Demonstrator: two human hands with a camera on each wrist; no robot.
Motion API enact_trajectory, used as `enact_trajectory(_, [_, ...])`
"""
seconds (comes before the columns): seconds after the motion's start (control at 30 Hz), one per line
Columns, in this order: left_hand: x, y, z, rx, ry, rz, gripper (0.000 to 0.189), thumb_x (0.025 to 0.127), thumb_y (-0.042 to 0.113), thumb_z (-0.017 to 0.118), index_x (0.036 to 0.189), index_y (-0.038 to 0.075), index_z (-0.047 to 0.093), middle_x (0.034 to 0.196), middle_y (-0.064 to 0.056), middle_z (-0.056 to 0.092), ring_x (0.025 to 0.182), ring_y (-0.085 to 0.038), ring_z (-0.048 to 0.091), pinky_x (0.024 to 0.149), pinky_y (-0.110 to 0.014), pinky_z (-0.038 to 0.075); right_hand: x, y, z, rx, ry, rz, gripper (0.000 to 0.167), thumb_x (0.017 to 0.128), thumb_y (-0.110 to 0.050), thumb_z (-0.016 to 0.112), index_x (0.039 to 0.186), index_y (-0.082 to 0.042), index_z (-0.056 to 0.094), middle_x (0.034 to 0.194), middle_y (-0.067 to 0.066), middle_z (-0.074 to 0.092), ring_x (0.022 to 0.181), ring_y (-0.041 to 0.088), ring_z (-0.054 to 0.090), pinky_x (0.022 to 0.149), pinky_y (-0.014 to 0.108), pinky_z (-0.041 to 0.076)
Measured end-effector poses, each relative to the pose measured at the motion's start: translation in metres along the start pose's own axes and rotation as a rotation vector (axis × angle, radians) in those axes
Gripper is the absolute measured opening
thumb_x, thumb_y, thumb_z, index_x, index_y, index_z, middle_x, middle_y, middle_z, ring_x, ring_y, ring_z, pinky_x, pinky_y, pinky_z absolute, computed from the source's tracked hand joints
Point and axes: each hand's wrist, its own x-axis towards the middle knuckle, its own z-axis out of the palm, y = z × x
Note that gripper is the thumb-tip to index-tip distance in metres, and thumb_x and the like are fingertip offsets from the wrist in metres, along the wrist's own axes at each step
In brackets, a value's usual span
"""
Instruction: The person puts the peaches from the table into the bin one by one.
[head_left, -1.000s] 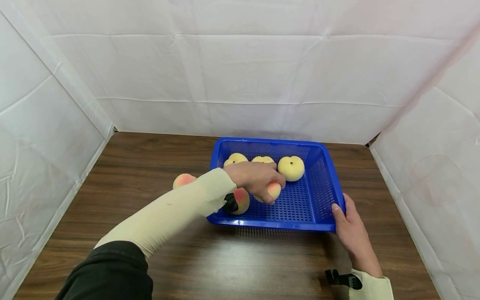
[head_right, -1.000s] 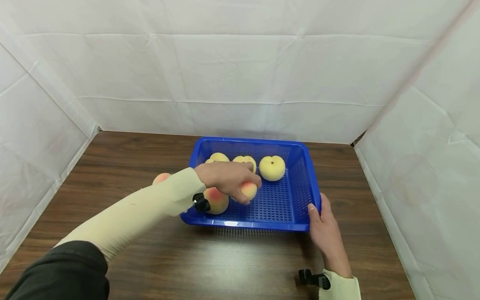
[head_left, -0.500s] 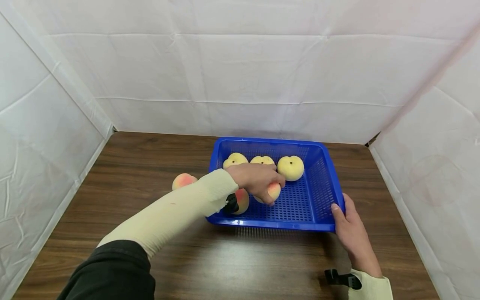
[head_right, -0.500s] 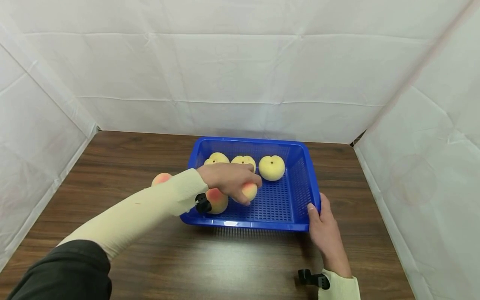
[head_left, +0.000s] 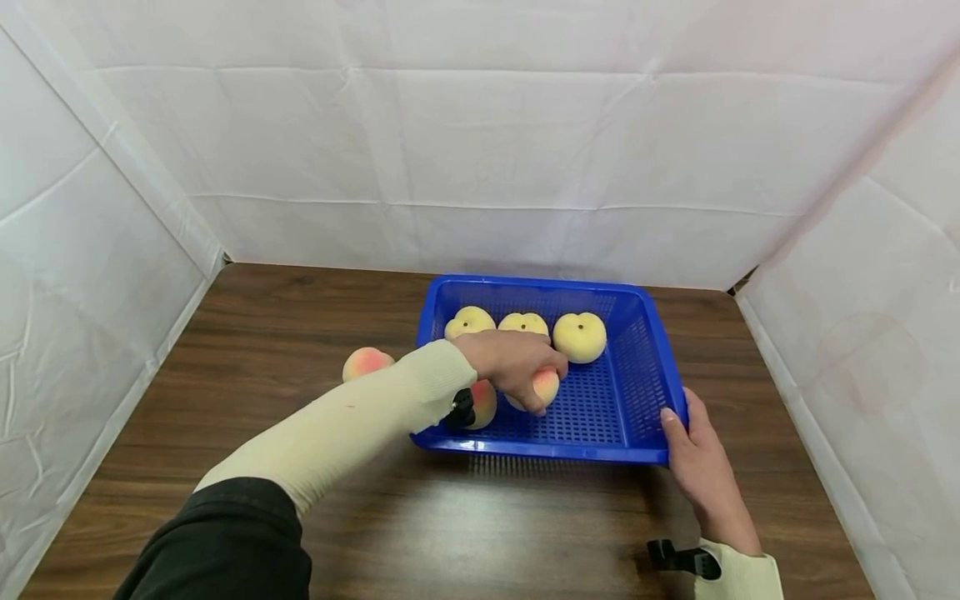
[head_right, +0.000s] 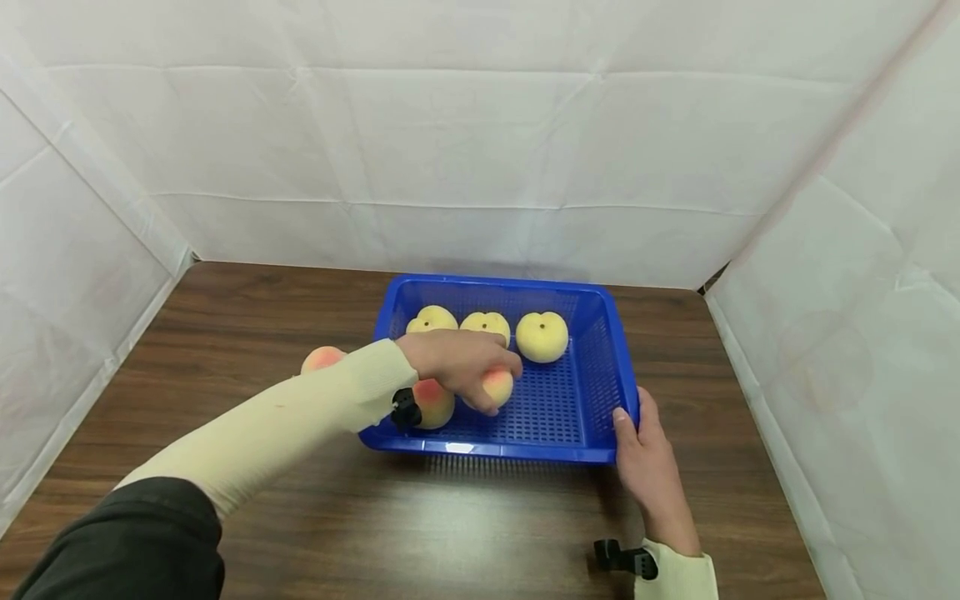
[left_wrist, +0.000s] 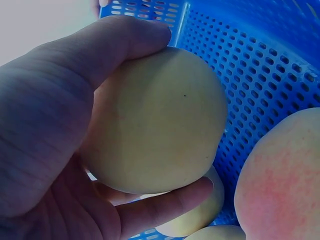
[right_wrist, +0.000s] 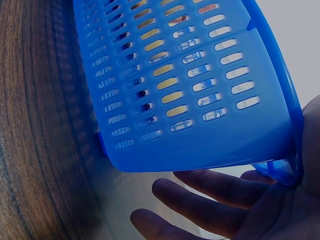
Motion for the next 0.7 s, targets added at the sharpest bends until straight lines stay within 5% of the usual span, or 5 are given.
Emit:
enact_trajectory(0.43, [0.006,0.001,0.006,-0.017,-0.042,0.013,0.036,0.091,0.039,0.08,0.12,0.022,0.067,0.105,0.006,0.064,0.09,-0.01,0.057,0.074,-0.025,0.047,-0.001,-0.003,-0.001,-0.02,0.01,0.003,0.066,0.114,-0.039,0.025,0.168,-0.012,-0.001,0.167,0.029,0.024,0.145,0.046,0.036,0.119,0.072,0.028])
enact_trajectory(0.7, [0.009,0.001,0.011,0.009,-0.061,-0.001,0.042,0.091,0.041,0.08,0.126,0.024,0.066,0.113,0.005,0.064,0.096,-0.01,0.057,0.078,-0.026,0.049,0.0,-0.003,-0.001,-0.016,0.007,0.006,0.066,0.114,-0.038,0.025,0.168,-0.013,-0.002,0.168,0.029,0.024,0.147,0.046,0.035,0.119,0.072,0.027])
